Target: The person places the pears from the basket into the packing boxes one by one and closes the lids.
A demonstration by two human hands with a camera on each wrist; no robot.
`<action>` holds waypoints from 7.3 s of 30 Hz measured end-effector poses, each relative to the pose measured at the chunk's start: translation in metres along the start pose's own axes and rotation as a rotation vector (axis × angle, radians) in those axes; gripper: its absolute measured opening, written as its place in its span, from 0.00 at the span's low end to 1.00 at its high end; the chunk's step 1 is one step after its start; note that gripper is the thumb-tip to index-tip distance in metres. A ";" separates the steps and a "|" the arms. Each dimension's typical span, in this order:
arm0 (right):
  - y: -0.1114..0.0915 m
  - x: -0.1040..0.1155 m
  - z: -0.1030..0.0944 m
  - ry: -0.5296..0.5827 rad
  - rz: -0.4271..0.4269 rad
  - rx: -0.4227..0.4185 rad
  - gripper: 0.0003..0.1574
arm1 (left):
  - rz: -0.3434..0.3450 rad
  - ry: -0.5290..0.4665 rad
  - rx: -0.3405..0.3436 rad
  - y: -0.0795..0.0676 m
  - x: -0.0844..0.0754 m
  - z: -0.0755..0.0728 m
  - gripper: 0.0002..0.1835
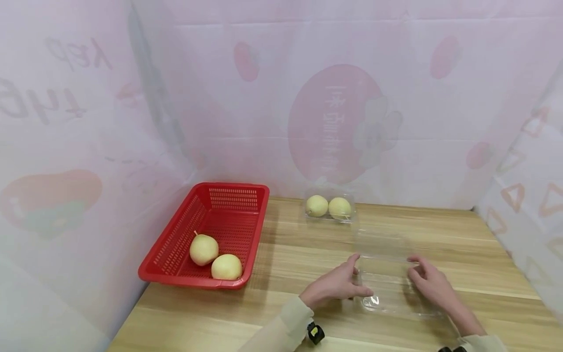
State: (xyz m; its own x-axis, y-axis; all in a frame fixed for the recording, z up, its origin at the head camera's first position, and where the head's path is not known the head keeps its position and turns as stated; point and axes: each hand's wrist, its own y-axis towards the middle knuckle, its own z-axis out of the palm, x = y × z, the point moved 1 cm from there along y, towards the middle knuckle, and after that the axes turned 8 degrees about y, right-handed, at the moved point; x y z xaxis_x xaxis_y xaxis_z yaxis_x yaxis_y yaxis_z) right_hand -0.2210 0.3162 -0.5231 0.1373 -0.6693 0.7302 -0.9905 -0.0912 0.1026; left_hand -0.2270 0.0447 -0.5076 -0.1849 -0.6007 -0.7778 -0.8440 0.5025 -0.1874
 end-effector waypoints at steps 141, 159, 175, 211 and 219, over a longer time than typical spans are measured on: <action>0.025 0.071 0.093 0.443 0.091 0.000 0.21 | -0.224 0.672 -0.089 -0.092 0.129 -0.299 0.32; 0.028 0.070 0.093 0.440 0.091 -0.001 0.21 | -0.496 0.608 0.095 -0.105 0.163 -0.309 0.36; 0.029 0.070 0.093 0.444 0.101 0.004 0.21 | -0.589 0.627 0.274 -0.112 0.173 -0.315 0.35; 0.029 0.068 0.094 0.497 0.119 0.040 0.21 | -0.607 0.626 0.113 -0.114 0.169 -0.314 0.36; 0.030 0.068 0.093 0.480 0.107 0.058 0.21 | -0.449 0.673 0.043 -0.106 0.152 -0.319 0.34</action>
State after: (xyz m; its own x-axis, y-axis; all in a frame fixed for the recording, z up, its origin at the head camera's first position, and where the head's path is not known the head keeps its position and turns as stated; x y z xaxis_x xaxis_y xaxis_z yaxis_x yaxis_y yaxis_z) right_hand -0.2411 0.1993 -0.5328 0.0067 -0.2628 0.9648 -0.9958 -0.0902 -0.0176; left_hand -0.3264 -0.2987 -0.4145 -0.1074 -0.9894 -0.0978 -0.8922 0.1393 -0.4296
